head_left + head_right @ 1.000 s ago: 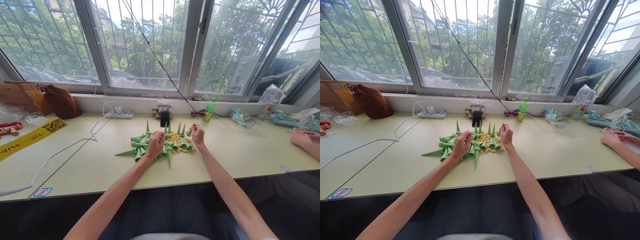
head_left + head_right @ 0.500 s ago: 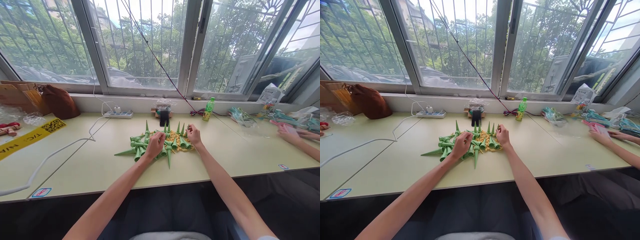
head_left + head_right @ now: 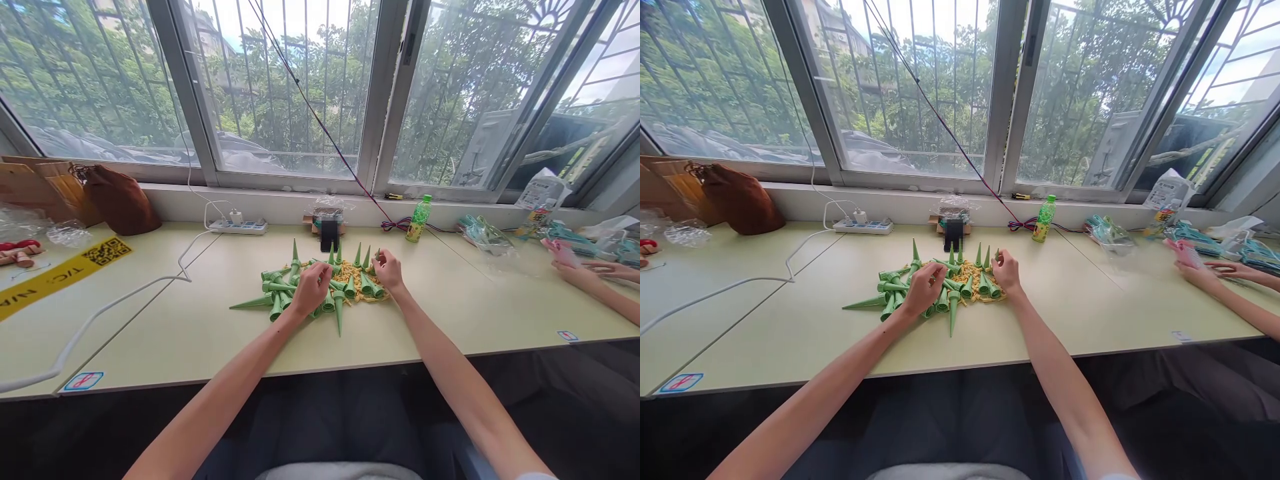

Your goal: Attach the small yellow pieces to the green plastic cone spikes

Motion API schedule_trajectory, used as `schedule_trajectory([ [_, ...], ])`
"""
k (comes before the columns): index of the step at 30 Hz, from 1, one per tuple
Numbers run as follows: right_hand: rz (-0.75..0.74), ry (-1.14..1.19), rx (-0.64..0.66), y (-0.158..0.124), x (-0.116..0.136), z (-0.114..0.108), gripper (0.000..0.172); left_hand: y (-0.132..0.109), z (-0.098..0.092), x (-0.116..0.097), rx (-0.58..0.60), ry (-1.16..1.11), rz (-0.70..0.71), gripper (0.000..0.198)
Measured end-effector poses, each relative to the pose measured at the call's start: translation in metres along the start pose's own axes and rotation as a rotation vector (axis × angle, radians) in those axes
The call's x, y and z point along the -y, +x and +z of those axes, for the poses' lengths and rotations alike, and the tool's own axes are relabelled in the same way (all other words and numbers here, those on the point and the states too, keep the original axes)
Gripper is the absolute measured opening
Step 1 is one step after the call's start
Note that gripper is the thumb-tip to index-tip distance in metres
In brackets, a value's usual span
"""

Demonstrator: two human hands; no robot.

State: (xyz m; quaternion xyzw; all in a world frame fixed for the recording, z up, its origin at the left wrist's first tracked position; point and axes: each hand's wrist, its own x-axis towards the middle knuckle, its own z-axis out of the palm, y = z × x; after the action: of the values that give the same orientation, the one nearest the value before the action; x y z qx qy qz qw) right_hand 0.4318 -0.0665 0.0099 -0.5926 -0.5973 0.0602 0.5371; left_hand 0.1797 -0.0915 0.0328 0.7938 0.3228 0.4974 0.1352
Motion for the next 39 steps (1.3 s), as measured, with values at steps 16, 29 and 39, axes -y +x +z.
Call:
schedule_trajectory([
  [16, 0.023, 0.099, 0.045, 0.004, 0.000, 0.003, 0.041, 0.000, -0.001, -0.002, 0.018, -0.010, -0.002, 0.025],
  [29, -0.048, 0.087, -0.012, 0.007, 0.006, 0.006, 0.037, 0.000, -0.002, -0.002, 0.026, -0.013, -0.007, 0.023],
  [39, -0.113, 0.130, -0.125, 0.017, 0.019, -0.002, 0.035, 0.000, -0.001, -0.003, 0.024, -0.011, -0.006, 0.023],
])
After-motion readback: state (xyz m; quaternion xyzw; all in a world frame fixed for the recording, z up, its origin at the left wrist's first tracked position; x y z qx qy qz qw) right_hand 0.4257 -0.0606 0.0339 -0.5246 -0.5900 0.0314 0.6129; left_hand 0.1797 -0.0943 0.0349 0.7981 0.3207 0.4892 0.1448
